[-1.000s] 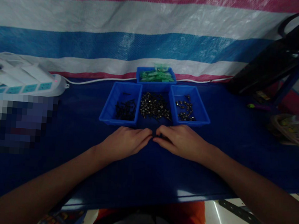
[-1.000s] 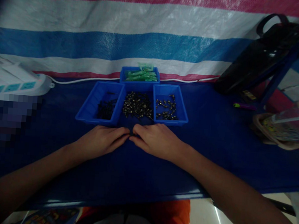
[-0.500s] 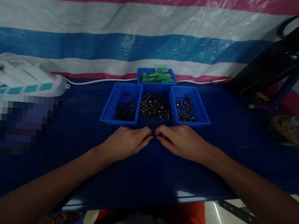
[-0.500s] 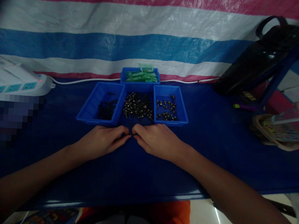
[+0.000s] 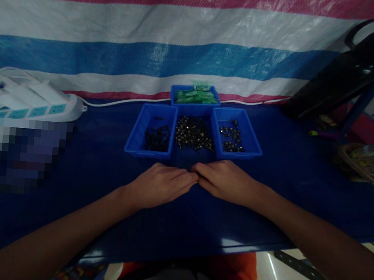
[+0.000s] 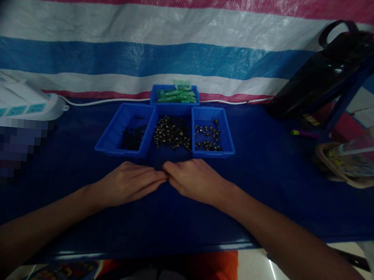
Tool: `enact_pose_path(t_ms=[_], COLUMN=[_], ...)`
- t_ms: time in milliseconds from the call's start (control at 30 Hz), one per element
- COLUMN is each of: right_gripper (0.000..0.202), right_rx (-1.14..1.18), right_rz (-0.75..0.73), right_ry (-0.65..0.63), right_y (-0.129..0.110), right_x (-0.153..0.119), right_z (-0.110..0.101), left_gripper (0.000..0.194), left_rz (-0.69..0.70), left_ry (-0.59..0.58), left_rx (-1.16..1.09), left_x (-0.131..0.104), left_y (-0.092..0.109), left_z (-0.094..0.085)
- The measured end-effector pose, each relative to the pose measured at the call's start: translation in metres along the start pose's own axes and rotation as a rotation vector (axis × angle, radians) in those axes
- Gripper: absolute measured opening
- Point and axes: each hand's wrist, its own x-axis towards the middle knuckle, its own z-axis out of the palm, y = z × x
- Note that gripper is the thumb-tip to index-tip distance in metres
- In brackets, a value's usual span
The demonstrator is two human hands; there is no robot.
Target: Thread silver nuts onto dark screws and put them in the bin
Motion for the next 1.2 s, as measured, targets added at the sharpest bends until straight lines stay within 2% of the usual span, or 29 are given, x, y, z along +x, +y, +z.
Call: enact_pose_path(t_ms=[100,233,400,567,733,967,1200], right_gripper=[0.009,0.012,0.007,0.005,0.008,0.018,0.018], right_rx=[0.005,0.016,0.295,0.494,0.483,0.318,0.223], right_rz=[0.027,0.137,0.172,0.153,0.082,0.058,0.027], right_ry=[0.014,0.058,0.077,0.087,0.117,0.178,0.173], right_y=[0.0002,0.0,0.0001,0.0,-0.0023,-0.0012,-0.0029], right_x=[0.0007,0.0022,0.0027,0.0025,0.0012,0.0003,-0.001], right_z=[-0.0013,-0.0039,-0.0072,-0.0088,-0.0089,-0.0038,-0.0033], left_gripper=[0.016,0.016,0.016,0.017,0.016,0.014,0.015], left_rz=[-0.041,-0.185,-0.285,-0.281,-0.261,-0.251,-0.219], left_ry=[0.011,-0.024,-0.043,-0.102,-0.176,-0.217,-0.197], left_rx=[0.008,0.021,0.025,-0.017,-0.063,-0.074,-0.053], left_x=[-0.0005,-0.0006,-0.0003,0.0019,0.0028,0.0023,0.0025], left_y=[-0.0022,-0.0052,-0.0049,-0.0045,-0.0039,-0.0045,-0.0043], left_z=[0.0002,0.0012,0.0018,0.0026,0.0035,0.0029,0.0033])
